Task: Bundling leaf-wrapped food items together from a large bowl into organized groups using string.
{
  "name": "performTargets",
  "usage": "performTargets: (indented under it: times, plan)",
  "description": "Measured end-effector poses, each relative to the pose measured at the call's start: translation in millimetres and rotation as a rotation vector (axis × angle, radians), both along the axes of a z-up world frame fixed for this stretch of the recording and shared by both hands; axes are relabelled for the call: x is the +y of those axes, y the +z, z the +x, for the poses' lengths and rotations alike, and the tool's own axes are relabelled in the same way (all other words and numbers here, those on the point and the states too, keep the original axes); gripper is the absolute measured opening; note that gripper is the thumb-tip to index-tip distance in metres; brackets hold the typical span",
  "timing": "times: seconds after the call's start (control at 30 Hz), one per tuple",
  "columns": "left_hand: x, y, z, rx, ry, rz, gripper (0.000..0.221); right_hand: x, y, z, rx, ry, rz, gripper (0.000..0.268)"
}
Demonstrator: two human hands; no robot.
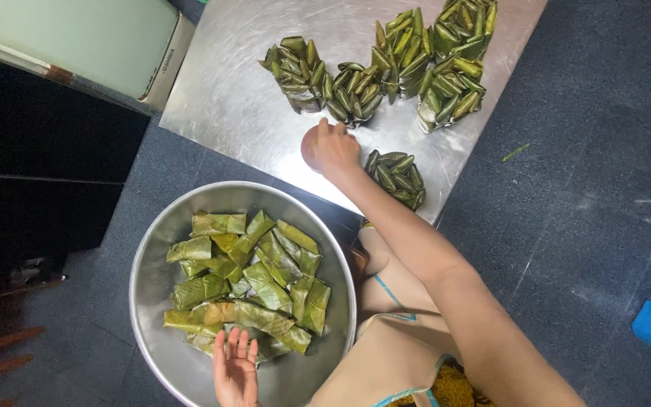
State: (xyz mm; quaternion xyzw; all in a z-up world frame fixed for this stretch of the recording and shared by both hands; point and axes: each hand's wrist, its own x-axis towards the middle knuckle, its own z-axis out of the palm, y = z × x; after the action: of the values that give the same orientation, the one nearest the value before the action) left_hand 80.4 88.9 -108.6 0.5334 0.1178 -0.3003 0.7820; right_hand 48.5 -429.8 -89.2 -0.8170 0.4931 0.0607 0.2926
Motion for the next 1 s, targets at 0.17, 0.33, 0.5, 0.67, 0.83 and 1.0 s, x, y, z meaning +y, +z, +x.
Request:
performTargets:
  times: [0.17, 0.33, 0.5, 0.67, 0.83, 1.0]
  plan:
    - [6, -7, 1, -0.005, -0.01, 0.057, 0.036, 16, 2, 7, 0.03, -0.022, 0.137, 0.09]
    - [34, -36, 5, -0.003, 0.023, 0.144, 0.042, 13, -19, 46, 0.032, 0.033, 0.149, 0.105]
    - [42, -32, -5, -0.043, -0.004, 0.024, 0.042, 8, 70, -1, -0.059, 0.177, 0.048, 0.101]
    - [57, -48, -6, -0.029, 0.046, 0.104, 0.045, 23, 73, -153, -0.206, 0.215, -0.092, 0.126]
    - [-129, 119, -37, -0.045, -0.022, 0.351, 0.058, 40, -26, -256, -0.558, -0.154, 0.065, 0.14]
    - [-311, 123, -61, -0.745, -1.142, 0.452, 0.097, 52, -115, -232, -0.752, -0.191, -0.068, 0.147]
